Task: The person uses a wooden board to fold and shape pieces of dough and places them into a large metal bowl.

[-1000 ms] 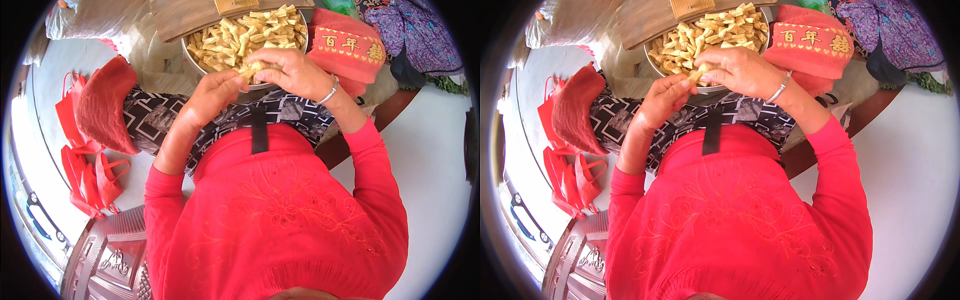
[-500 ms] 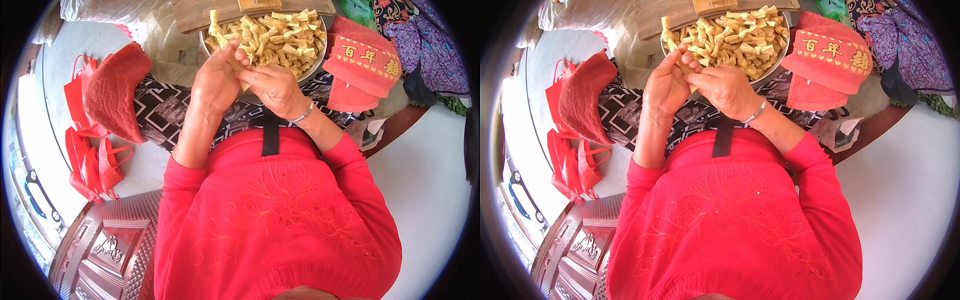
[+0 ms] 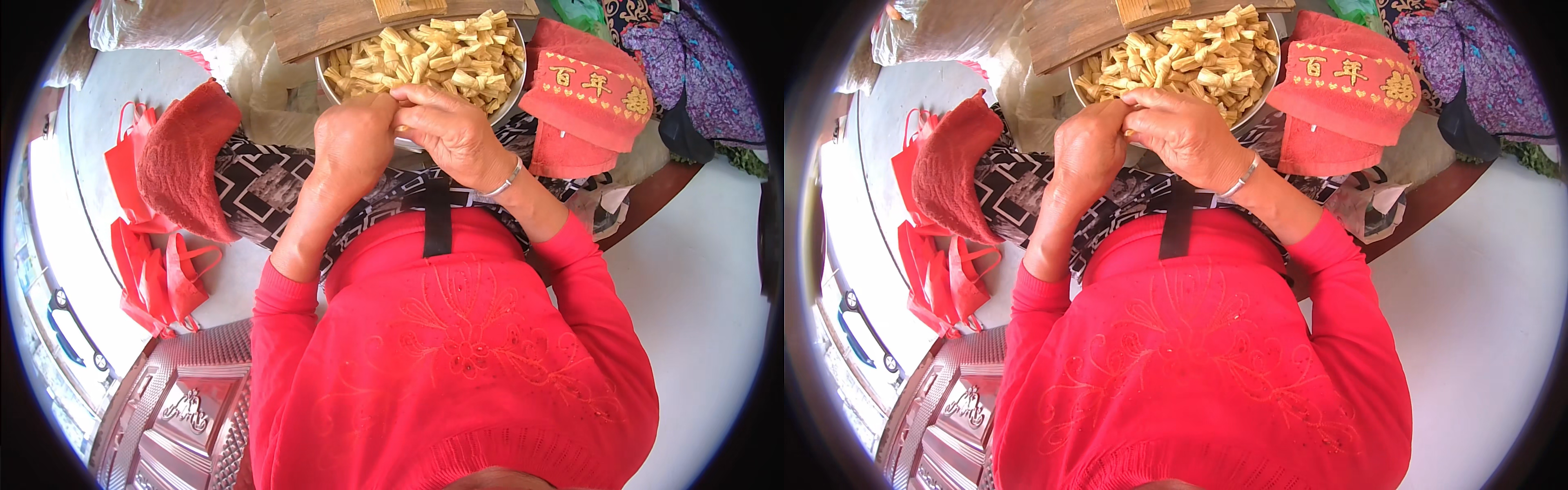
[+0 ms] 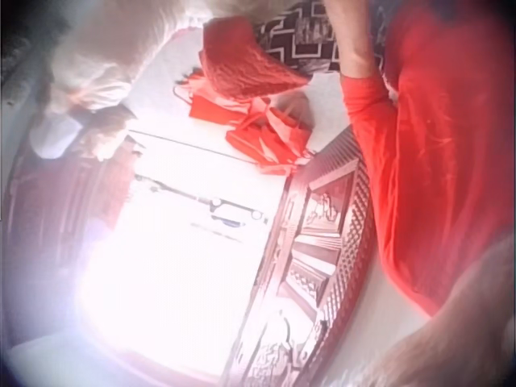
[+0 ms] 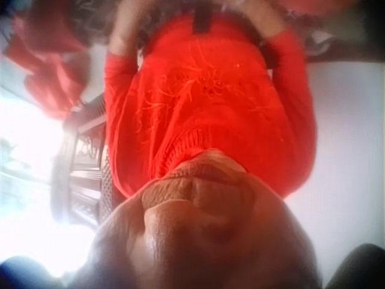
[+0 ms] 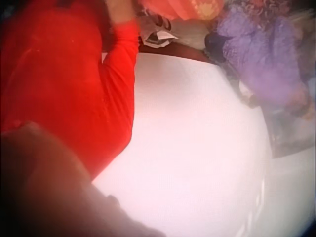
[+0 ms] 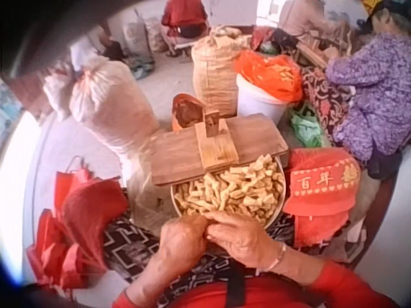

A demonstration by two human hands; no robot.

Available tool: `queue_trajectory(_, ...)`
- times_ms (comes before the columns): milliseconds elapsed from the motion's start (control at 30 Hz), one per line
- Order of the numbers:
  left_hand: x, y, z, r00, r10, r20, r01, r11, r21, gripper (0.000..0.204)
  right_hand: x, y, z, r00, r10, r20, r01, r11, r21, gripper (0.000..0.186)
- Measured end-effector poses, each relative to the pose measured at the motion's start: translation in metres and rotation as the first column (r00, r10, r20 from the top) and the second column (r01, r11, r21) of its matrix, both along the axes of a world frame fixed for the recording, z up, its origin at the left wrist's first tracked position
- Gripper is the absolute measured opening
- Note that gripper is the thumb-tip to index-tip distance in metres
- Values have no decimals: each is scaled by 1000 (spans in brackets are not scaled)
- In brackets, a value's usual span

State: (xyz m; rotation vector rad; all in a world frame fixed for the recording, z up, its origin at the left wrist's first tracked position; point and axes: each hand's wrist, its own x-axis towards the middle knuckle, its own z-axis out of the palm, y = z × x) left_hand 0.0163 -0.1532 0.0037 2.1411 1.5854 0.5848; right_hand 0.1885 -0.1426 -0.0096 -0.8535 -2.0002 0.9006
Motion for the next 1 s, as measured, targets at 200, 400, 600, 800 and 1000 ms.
queue_trajectory(200,16,3,3,967,217,136,-233,965,120,10,-14,5,-13,904,-215,-369,151,969,-194,13)
queue_trajectory(400,26,0,-12,635,398,662,-194,912,-362,14,-13,7,-13,821,-361,-443,127,871,-475,21)
queue_trajectory(600,28,-3,-12,778,303,551,-233,953,-194,11,-17,10,-17,732,-443,-517,-2,759,-652,16)
queue_trajectory(800,28,-1,-13,987,135,87,-157,924,348,13,-15,13,-29,571,-549,-610,-298,554,-778,10)
queue_trajectory(1000,24,-1,-13,996,89,-32,-66,900,431,13,-11,18,-23,756,-461,-465,-115,605,-787,10)
